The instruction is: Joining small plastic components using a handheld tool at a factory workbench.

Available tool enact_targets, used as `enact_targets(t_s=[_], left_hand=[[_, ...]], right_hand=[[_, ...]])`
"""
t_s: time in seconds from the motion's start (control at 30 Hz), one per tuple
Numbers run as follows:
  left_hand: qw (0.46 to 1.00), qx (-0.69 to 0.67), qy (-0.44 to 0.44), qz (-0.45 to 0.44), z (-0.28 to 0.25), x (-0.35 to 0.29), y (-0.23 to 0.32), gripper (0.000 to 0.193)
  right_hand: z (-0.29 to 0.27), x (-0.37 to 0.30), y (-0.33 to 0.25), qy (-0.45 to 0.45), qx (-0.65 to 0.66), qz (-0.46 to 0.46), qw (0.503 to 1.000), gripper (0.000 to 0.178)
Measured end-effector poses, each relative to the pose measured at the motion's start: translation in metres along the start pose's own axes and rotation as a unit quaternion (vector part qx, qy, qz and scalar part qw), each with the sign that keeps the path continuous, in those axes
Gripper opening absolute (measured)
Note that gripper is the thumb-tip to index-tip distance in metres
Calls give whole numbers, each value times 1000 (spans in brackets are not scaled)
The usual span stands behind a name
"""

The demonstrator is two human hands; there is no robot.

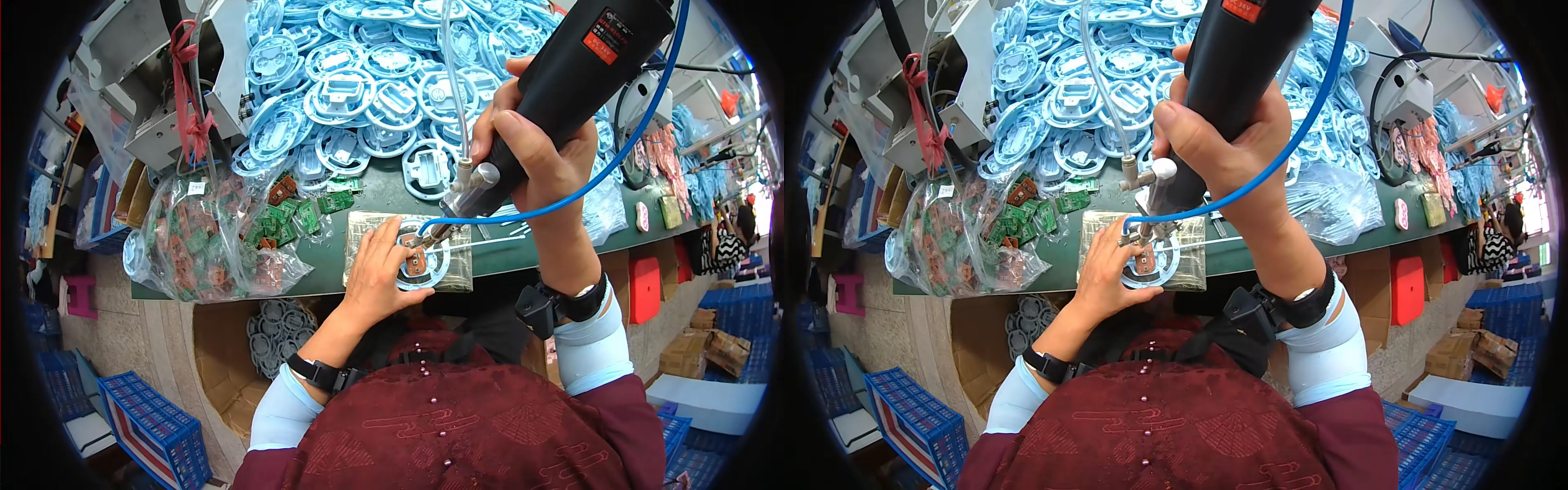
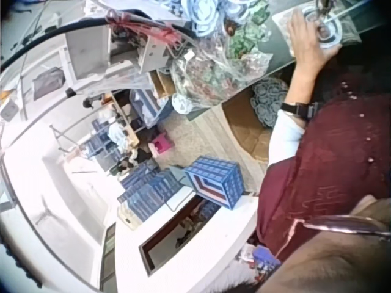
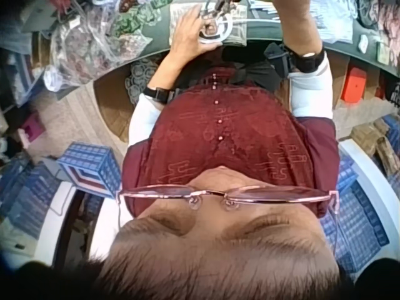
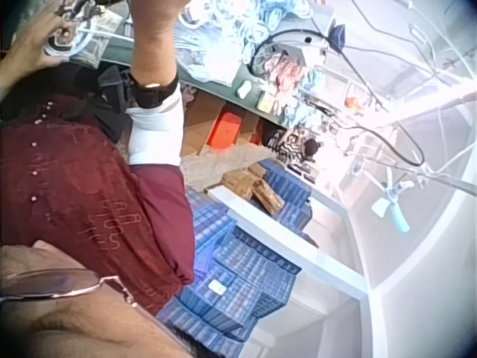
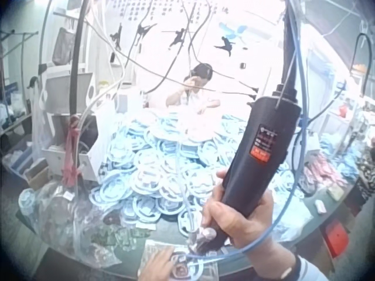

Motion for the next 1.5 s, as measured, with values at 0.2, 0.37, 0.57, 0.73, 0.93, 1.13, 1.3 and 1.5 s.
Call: enact_targets(t_s=[0.2,0.37,0.57,0.73,0.93,1.13,1.3,1.5], left_hand=[[1000,-9,4,-15,-4,4,6,60],[1000,-4,5,-15,-3,2,4,61],[1000,17,-15,-6,-2,1,5,81],[998,27,-43,-43,-8,-10,8,77],[992,92,-83,-27,-13,-20,12,68],[993,92,-70,-24,-11,-23,8,70],[994,87,-67,-22,-12,-23,9,69],[994,85,-69,-25,-11,-23,8,68]], right_hand=[[4,-4,2,21,-18,9,1000,43],[3,-6,6,21,-14,7,1000,41],[16,-18,8,-1,-71,-16,997,46],[11,-4,-22,6,-39,-13,999,48],[19,8,-8,14,-66,-31,997,43],[18,11,11,11,-62,-35,997,41],[21,14,14,8,-53,-29,998,41],[21,15,14,15,-62,-17,998,42]])
Point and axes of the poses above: each hand's wrist, its own x-axis towards the middle knuckle, its own z-axis out of the palm, y = z × x, the point moved 1 cm from there along x, towards the middle knuckle, and after that the axes turned 4 degrees about z, right-handed, at the moved point
